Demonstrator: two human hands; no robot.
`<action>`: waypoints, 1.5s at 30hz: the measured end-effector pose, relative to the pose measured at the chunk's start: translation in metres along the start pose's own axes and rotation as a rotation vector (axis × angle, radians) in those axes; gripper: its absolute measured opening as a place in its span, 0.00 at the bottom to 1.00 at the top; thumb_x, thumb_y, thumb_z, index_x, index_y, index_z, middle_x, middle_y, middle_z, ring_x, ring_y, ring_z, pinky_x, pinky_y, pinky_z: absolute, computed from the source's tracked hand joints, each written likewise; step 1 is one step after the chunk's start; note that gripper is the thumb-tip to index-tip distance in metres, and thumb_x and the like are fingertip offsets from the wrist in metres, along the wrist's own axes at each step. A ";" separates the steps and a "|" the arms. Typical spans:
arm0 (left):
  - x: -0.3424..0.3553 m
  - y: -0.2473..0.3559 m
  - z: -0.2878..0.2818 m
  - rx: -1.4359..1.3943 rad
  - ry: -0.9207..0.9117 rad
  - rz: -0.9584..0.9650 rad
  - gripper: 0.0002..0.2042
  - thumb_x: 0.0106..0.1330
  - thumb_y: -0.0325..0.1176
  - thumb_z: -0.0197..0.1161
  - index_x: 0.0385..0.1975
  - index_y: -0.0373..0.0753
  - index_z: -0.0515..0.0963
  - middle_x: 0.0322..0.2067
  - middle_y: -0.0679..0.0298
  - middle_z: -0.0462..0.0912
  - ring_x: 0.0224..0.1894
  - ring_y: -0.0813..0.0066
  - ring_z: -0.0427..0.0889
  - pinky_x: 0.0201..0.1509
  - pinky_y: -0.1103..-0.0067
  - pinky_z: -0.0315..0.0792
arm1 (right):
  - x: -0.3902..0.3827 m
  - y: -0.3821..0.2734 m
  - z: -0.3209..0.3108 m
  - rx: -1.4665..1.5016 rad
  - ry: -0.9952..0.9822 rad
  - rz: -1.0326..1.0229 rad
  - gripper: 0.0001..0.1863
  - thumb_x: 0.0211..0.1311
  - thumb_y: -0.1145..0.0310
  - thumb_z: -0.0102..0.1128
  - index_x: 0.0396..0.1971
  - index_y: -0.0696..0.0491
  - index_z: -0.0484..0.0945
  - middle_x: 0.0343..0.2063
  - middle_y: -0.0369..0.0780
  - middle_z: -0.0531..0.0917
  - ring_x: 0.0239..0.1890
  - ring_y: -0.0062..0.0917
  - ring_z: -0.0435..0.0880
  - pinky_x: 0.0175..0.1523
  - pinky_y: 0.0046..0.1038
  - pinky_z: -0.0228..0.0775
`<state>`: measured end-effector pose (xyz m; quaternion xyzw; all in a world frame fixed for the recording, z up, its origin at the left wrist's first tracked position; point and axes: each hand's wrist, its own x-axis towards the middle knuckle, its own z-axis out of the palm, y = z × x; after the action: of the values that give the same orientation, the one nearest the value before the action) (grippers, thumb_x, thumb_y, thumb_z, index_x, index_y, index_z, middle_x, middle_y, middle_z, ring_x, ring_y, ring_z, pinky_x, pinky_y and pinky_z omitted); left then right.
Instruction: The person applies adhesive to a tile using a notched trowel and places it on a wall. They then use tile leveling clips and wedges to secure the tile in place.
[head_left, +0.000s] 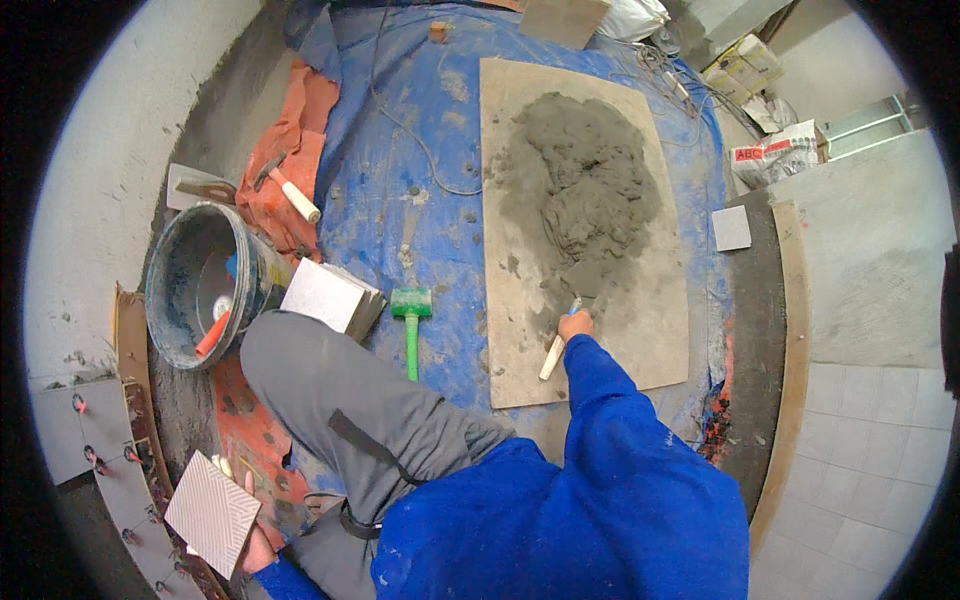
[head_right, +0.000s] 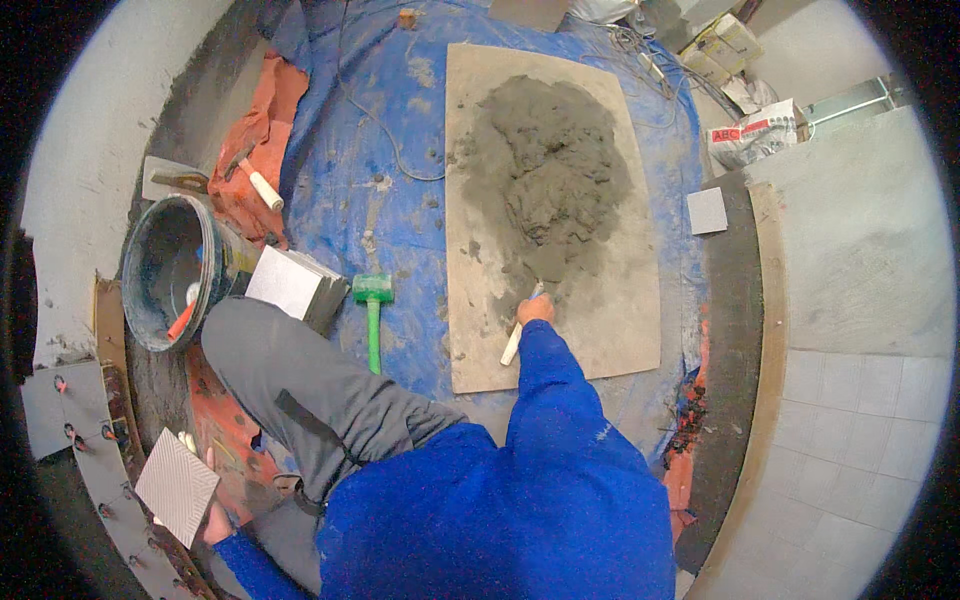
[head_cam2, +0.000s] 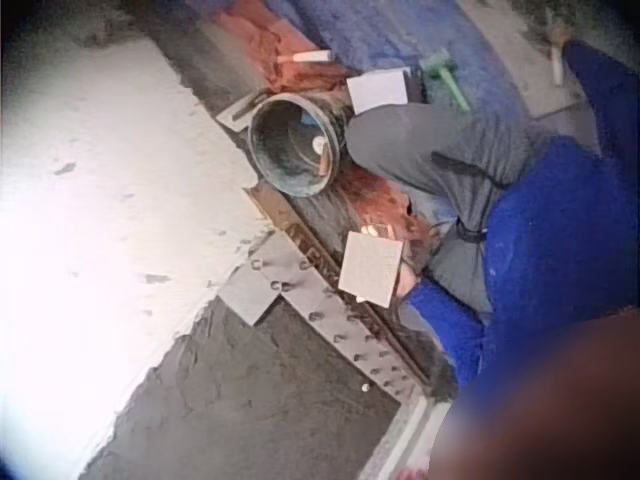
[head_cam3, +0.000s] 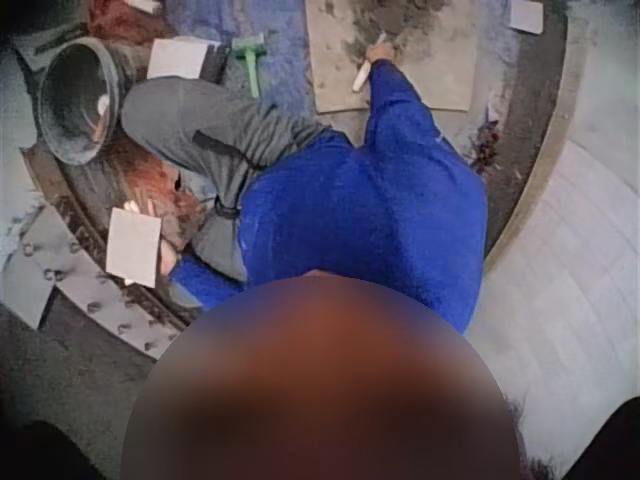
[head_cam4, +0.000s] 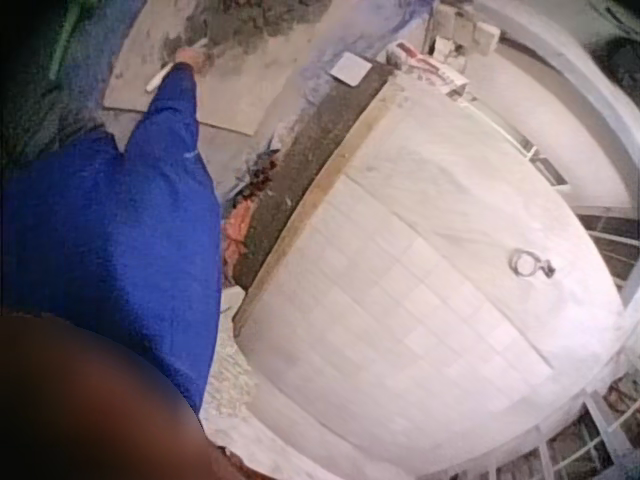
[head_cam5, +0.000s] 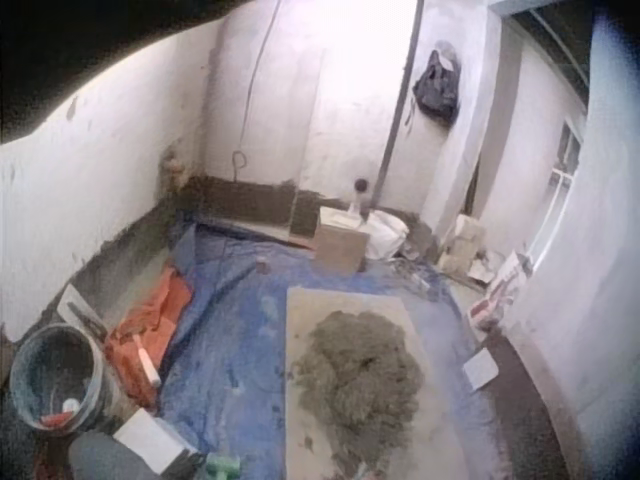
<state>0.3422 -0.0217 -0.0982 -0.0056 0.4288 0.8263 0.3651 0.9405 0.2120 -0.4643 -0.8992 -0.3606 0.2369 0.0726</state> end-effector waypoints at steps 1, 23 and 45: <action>-0.003 0.002 0.001 0.017 0.003 0.024 0.37 0.76 0.54 0.51 0.77 0.35 0.58 0.81 0.47 0.48 0.82 0.39 0.42 0.81 0.36 0.30 | 0.004 -0.004 -0.004 0.010 0.012 0.028 0.31 0.63 0.55 0.69 0.54 0.65 0.75 0.51 0.62 0.83 0.57 0.56 0.82 0.63 0.49 0.74; -0.003 0.061 -0.009 -0.100 -0.615 0.038 0.37 0.76 0.49 0.50 0.77 0.28 0.57 0.81 0.41 0.46 0.81 0.31 0.41 0.80 0.35 0.28 | 0.041 -0.100 -0.067 0.840 -0.132 -0.005 0.12 0.70 0.65 0.64 0.36 0.59 0.74 0.19 0.42 0.77 0.14 0.30 0.79 0.17 0.37 0.72; -0.031 0.030 0.041 -0.002 0.059 0.224 0.36 0.80 0.51 0.44 0.80 0.35 0.51 0.82 0.48 0.44 0.83 0.42 0.41 0.82 0.39 0.22 | -0.027 -0.009 -0.070 0.313 0.130 -0.079 0.32 0.71 0.68 0.60 0.73 0.53 0.66 0.31 0.51 0.85 0.34 0.50 0.88 0.42 0.49 0.81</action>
<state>0.3585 -0.0223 -0.0414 0.0176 0.4366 0.8619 0.2573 0.9511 0.2029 -0.3902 -0.8756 -0.3489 0.2282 0.2440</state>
